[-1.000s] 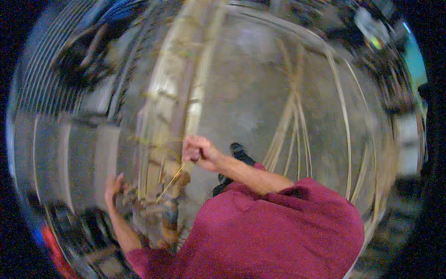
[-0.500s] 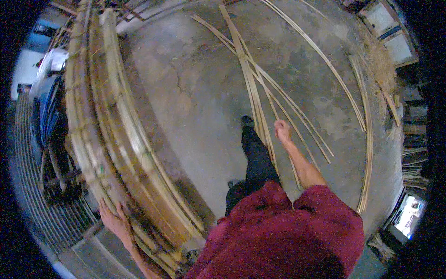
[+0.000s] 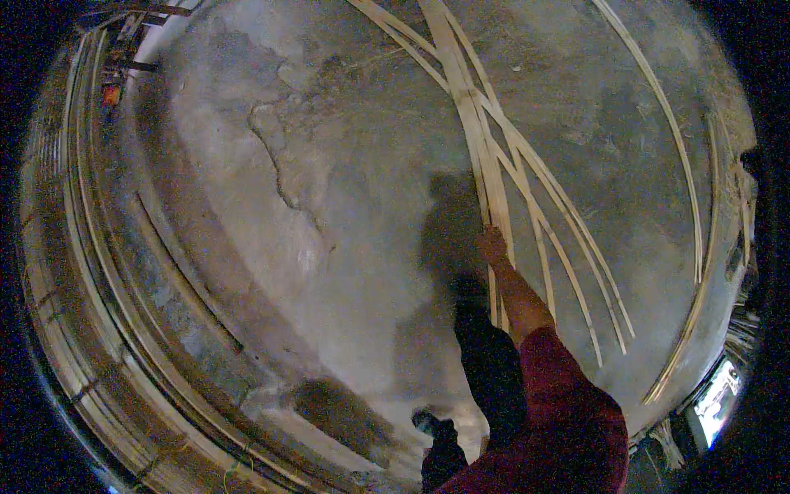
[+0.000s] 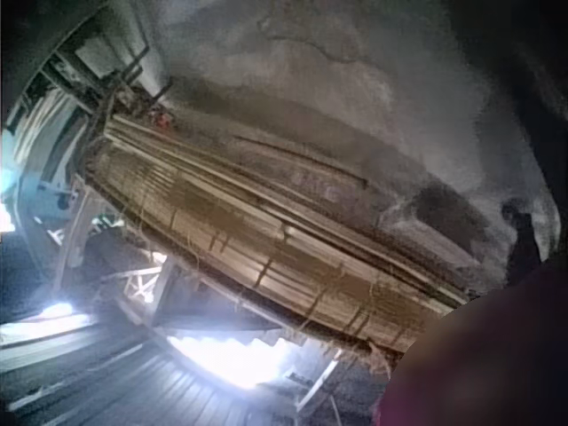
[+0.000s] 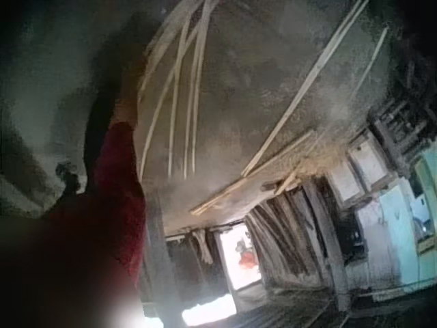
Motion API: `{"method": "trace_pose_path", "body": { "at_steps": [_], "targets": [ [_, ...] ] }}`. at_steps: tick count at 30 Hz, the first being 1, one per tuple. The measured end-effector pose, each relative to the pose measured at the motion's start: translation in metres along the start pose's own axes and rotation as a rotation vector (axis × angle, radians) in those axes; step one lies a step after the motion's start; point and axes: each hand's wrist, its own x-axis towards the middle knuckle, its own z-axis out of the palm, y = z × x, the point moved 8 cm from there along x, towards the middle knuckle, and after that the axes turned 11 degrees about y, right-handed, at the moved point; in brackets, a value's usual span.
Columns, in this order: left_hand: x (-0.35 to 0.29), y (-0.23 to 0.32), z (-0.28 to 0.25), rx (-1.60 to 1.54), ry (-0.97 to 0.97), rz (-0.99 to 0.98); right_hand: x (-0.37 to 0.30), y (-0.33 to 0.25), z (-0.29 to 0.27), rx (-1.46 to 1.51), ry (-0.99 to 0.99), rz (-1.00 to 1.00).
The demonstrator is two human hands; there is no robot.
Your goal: The person picks up thin bamboo strips from the floor and places them on a wooden jig. They then use yellow string to tie the strips together at multiple points along the jig, repeating the process for several bundles.
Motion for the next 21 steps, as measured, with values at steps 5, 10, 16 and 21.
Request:
{"method": "trace_pose_path", "body": {
  "at_steps": [5, 10, 16, 21],
  "targets": [
    [0.033, 0.025, 0.018, 0.010, -0.006, -0.006, 0.002, -0.018, -0.012, 1.989, -0.729, 0.228],
    [0.047, 0.035, 0.006, 0.006, -0.001, -0.027, 0.018, 0.027, 0.047, 2.775, -1.067, 0.181],
    [0.044, 0.028, -0.029, -0.059, 0.030, -0.037, 0.033, 0.150, 0.281, 3.092, -1.289, 0.855],
    [0.024, -0.011, -0.087, -0.139, 0.070, -0.112, 0.078, 0.257, 0.468, 3.154, -0.964, 1.318]
  ]
}}
